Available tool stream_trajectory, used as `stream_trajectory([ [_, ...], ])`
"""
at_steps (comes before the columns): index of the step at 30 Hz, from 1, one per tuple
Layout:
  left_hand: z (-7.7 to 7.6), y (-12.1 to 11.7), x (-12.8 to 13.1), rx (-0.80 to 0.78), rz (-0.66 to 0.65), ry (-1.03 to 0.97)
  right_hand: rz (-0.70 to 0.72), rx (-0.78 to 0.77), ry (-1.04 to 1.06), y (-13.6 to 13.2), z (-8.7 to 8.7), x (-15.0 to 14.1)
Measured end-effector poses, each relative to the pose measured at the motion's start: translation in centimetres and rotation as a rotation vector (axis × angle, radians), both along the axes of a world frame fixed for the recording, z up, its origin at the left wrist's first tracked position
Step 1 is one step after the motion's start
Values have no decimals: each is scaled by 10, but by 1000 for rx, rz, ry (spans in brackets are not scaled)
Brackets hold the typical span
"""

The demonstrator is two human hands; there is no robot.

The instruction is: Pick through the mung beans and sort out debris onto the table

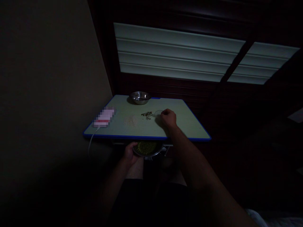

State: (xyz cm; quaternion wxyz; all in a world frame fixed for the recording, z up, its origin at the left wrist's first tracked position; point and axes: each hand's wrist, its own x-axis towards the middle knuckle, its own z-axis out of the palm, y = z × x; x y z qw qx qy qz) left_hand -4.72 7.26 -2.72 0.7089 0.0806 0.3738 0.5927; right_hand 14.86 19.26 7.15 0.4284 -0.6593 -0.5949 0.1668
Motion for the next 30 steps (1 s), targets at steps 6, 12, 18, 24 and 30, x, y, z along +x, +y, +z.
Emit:
stream_trajectory([
  [6,1,0,0,-15,-11,32,3,-41,-72,-4,3,-2],
  [12,-1,1,0,-17,-1,33,16,-84,-132,-8,6,-4],
  [18,0,1,1,-15,-3,42,48,-67,-192,-10,5,-6],
  [24,-1,1,0,-4,-5,23,131,-24,-171,-10,3,-6],
  [30,-3,1,-1,-1,-7,20,164,-10,-134,-8,0,-6],
])
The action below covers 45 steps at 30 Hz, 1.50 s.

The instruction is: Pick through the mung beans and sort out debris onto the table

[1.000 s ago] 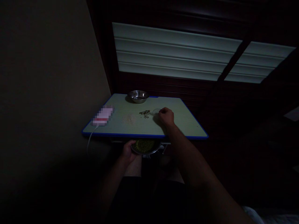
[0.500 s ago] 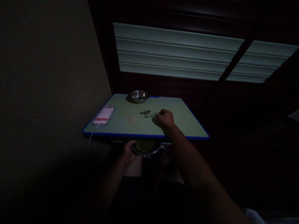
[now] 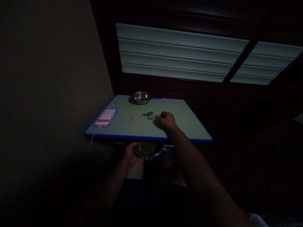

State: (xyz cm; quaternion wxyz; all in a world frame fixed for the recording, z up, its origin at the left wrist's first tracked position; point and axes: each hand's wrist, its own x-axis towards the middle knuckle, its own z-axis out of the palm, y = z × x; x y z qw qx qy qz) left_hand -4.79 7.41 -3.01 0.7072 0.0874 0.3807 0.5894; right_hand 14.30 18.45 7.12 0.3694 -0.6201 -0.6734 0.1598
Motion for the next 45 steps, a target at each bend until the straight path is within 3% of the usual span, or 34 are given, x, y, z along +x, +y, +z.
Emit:
stream_trajectory([
  [13,1,0,1,-21,6,-19,89,36,24,1,-4,-2],
  [18,1,1,1,-21,-19,-1,117,-22,24,-1,-1,-5],
  [23,0,1,0,-32,-12,-5,46,-115,-72,-6,9,-12],
  [29,-2,1,0,-8,-34,-31,-14,-186,-168,-15,17,-28],
  [45,-3,1,-1,11,-38,-37,-35,-242,-124,-24,19,-82],
])
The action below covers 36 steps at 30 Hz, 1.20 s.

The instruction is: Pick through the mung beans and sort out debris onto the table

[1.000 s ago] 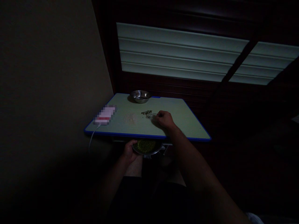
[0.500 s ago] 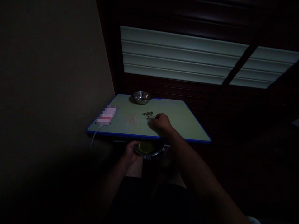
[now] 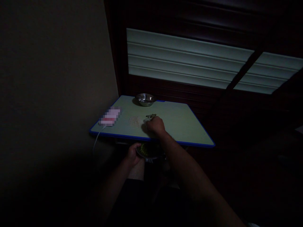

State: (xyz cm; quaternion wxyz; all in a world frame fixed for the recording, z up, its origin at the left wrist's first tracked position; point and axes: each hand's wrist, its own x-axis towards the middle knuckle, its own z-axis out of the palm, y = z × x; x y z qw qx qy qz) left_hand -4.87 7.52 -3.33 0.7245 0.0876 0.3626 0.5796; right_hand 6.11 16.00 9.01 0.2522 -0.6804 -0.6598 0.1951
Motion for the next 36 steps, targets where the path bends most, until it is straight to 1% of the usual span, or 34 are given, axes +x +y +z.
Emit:
stream_trajectory([
  [4,0,-1,0,-8,10,25,0,10,34,-1,0,-7],
  [7,0,-2,-1,-5,-10,30,-10,16,129,3,-2,0],
  [11,-1,-2,-2,-12,-10,12,-25,46,259,14,-2,23],
  [15,-3,-1,-1,-18,0,-9,14,48,317,29,-2,51],
  [17,-4,0,-1,-28,11,-9,13,53,336,35,-4,62],
  [20,-5,0,-1,-31,19,-18,21,124,407,40,-13,72],
  [23,-4,-1,-2,-13,1,-10,33,210,493,43,-22,76],
  [26,-2,-1,-2,-11,-6,11,42,250,516,44,-26,76],
  [31,0,-1,-1,-18,11,-14,35,303,505,44,-28,77],
  [36,-2,-1,-2,-16,25,-28,-5,312,537,44,-28,79],
])
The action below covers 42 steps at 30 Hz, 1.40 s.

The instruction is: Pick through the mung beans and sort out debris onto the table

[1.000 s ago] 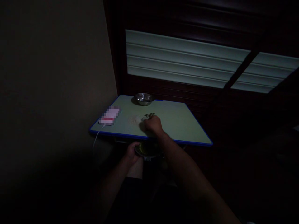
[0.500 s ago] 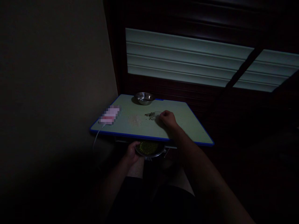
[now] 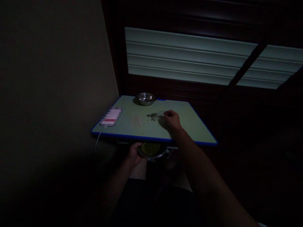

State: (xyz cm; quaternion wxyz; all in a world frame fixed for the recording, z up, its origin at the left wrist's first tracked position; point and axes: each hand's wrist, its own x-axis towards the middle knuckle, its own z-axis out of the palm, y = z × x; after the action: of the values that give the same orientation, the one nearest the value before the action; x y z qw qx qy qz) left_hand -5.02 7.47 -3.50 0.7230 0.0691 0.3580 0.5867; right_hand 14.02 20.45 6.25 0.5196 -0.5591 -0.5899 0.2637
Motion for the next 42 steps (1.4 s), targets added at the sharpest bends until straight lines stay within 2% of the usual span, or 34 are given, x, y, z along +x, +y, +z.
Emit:
stream_trajectory([
  [8,-2,2,0,-4,-9,27,-24,5,-18,0,0,1],
  [17,8,-1,3,-20,2,64,46,5,-100,1,-4,2],
  [26,8,0,3,-42,3,75,74,32,-61,5,-8,1],
  [31,9,-2,3,-31,13,68,62,54,-2,7,-10,2],
  [42,5,0,1,-21,3,39,18,19,-64,3,-7,1],
])
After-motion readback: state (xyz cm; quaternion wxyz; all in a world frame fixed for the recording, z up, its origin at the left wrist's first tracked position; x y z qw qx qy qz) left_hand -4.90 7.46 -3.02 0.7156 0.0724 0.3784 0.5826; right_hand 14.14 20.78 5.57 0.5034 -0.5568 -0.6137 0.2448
